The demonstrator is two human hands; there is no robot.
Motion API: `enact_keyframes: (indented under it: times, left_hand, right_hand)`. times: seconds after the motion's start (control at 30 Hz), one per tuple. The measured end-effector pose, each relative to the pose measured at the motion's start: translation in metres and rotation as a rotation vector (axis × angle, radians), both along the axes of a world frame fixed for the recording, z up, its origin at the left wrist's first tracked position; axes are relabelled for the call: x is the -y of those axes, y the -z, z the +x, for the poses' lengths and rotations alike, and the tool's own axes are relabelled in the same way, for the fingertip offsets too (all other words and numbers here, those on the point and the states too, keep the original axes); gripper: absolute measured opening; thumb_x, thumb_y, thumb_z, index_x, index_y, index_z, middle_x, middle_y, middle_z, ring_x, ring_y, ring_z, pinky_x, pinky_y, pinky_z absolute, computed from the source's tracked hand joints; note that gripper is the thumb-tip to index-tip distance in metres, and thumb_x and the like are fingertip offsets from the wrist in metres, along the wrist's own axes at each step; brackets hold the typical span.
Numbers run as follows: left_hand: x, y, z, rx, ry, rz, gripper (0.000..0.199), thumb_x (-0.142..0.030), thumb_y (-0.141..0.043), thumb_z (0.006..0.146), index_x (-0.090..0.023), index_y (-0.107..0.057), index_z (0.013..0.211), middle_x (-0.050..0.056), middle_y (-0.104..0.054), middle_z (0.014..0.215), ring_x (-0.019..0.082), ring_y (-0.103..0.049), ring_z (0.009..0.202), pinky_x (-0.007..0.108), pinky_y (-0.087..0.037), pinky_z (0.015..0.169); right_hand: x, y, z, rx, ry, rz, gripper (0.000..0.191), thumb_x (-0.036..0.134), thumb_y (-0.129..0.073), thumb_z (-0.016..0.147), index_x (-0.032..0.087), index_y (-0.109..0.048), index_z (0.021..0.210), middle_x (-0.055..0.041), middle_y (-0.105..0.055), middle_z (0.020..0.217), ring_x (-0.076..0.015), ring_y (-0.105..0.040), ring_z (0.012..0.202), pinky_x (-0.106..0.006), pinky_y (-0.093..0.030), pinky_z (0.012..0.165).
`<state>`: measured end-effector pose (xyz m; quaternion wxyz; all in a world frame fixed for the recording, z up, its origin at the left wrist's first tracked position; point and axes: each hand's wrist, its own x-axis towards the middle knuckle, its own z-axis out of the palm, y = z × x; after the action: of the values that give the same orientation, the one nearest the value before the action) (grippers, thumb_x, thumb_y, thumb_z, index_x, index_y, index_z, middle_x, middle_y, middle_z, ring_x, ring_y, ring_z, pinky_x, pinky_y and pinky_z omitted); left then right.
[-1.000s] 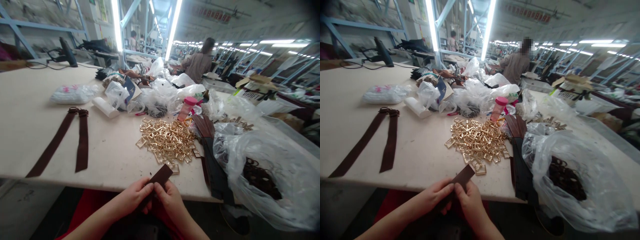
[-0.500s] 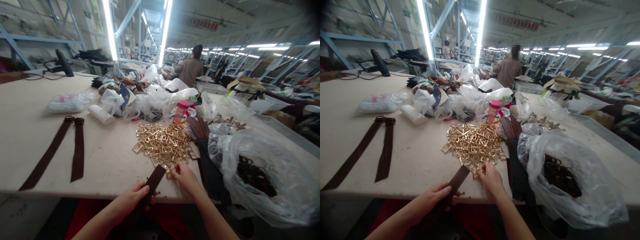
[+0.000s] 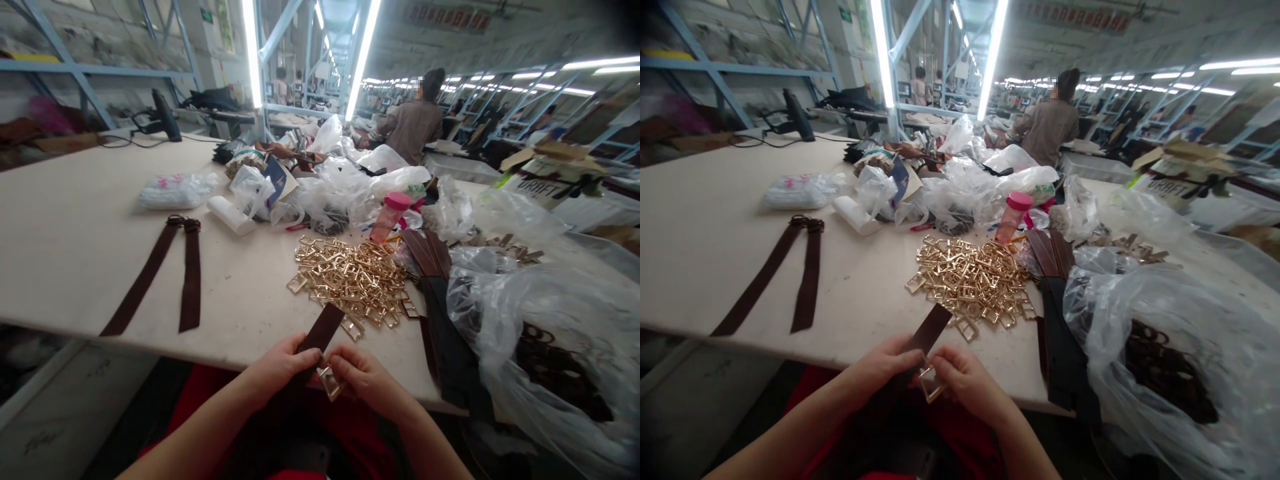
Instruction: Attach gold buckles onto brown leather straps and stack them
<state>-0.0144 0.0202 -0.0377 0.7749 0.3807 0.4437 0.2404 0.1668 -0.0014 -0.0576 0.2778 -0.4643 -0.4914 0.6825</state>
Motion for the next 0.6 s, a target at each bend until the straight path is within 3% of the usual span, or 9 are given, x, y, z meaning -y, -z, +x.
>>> enact_keyframes:
  times: [0.17,0.4,0.5,0.6]
  left_hand:
    - [0.004,0.001,0.001,-0.039,0.005,0.104,0.039,-0.037,-0.066,0.07,-0.015,-0.054,0.099,-0.003,-0.056,0.067,0.01,-0.048,0.059,0.021,-0.037,0.056]
    - [-0.003,0.004,-0.006,-0.146,-0.027,0.15,0.037,-0.04,-0.061,0.072,-0.014,-0.053,0.096,-0.002,-0.056,0.065,0.011,-0.05,0.058,0.021,-0.035,0.054]
    - [-0.007,0.005,-0.01,-0.191,-0.028,0.232,0.035,-0.036,-0.062,0.071,-0.013,-0.053,0.095,-0.002,-0.056,0.063,0.011,-0.049,0.058,0.022,-0.035,0.054]
    - [-0.009,0.005,-0.006,-0.097,0.049,0.244,0.034,-0.032,-0.063,0.069,-0.012,-0.054,0.094,0.0,-0.058,0.068,0.012,-0.05,0.059,0.023,-0.036,0.055]
  right_hand:
    - [-0.004,0.002,-0.01,0.041,0.062,0.134,0.037,0.046,-0.063,0.075,0.016,-0.053,0.094,0.0022,-0.051,0.067,-0.011,-0.047,0.06,-0.023,-0.036,0.056]
    - [-0.003,0.006,-0.013,-0.004,0.179,0.081,0.042,0.052,-0.057,0.076,0.015,-0.057,0.095,-0.0015,-0.055,0.074,-0.0135,-0.05,0.069,-0.026,-0.039,0.064]
    - [-0.003,-0.001,-0.011,-0.002,0.109,0.175,0.039,0.051,-0.05,0.082,0.016,-0.057,0.098,0.0004,-0.051,0.069,-0.0133,-0.049,0.068,-0.027,-0.04,0.066]
    - [-0.006,-0.011,-0.011,-0.08,0.043,0.182,0.036,0.05,-0.049,0.083,0.018,-0.055,0.1,0.0022,-0.047,0.066,-0.0121,-0.048,0.064,-0.026,-0.04,0.063]
